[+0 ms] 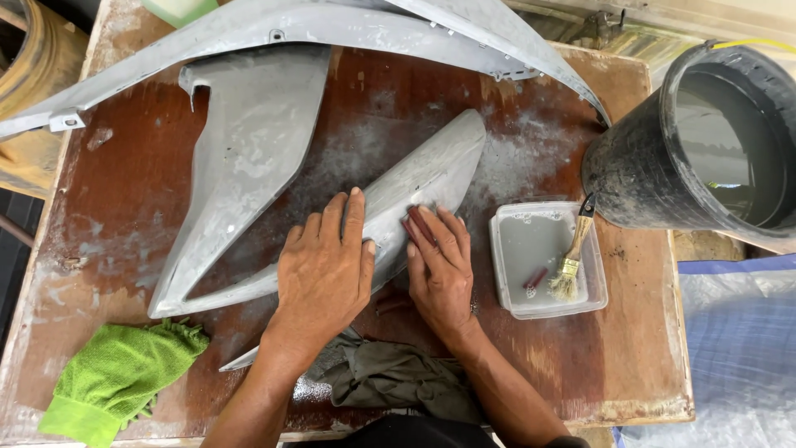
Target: The person sands the surface of a grey car fender using a red sanding block. They hold the part steady with one hand while moving the sanding block back and forth across the metal surface. The person occasionally dips the sanding block into a container of water to wet the surface during the process.
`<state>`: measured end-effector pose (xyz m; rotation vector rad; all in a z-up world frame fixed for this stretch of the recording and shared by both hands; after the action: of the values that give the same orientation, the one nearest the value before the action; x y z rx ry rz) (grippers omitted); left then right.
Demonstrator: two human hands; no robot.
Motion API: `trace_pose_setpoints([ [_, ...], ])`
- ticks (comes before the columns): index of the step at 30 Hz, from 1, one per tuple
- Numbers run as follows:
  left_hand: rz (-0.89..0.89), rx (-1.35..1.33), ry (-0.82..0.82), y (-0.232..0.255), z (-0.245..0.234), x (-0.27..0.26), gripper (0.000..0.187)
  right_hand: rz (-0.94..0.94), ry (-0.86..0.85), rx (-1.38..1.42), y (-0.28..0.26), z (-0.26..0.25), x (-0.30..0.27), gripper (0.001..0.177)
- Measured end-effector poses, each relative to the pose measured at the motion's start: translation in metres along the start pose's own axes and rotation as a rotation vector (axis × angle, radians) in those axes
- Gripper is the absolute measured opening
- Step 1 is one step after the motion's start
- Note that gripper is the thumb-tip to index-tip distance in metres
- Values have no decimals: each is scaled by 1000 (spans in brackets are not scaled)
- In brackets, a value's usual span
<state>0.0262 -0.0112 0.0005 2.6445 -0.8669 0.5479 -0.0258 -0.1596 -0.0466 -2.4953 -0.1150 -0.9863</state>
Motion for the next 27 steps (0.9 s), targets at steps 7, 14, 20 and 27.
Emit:
trace_pose_setpoints([
  [7,17,-4,-92,-2,4,-2,59,-70,-34,157,-6,12,-13,25],
  [14,10,1,-113,-1,2,-2,58,-55,4,158,-15,9,-6,26],
  [20,11,1,-120,-1,1,-2,56,0,18,114,0,9,-2,30],
  [27,27,-13,-103,-1,0,-2,57,-53,3,159,-17,12,-4,30],
])
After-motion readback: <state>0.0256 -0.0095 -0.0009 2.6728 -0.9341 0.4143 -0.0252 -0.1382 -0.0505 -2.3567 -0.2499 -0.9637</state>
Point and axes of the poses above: each hand's wrist, its own x-axis towards the middle knuckle, its own z-axis out of the palm, y = z × x, the point moved 6 cm from there along x, towards the middle knuckle, and after that the axes turned 3 degrees about -x, right-handed, at the moved point
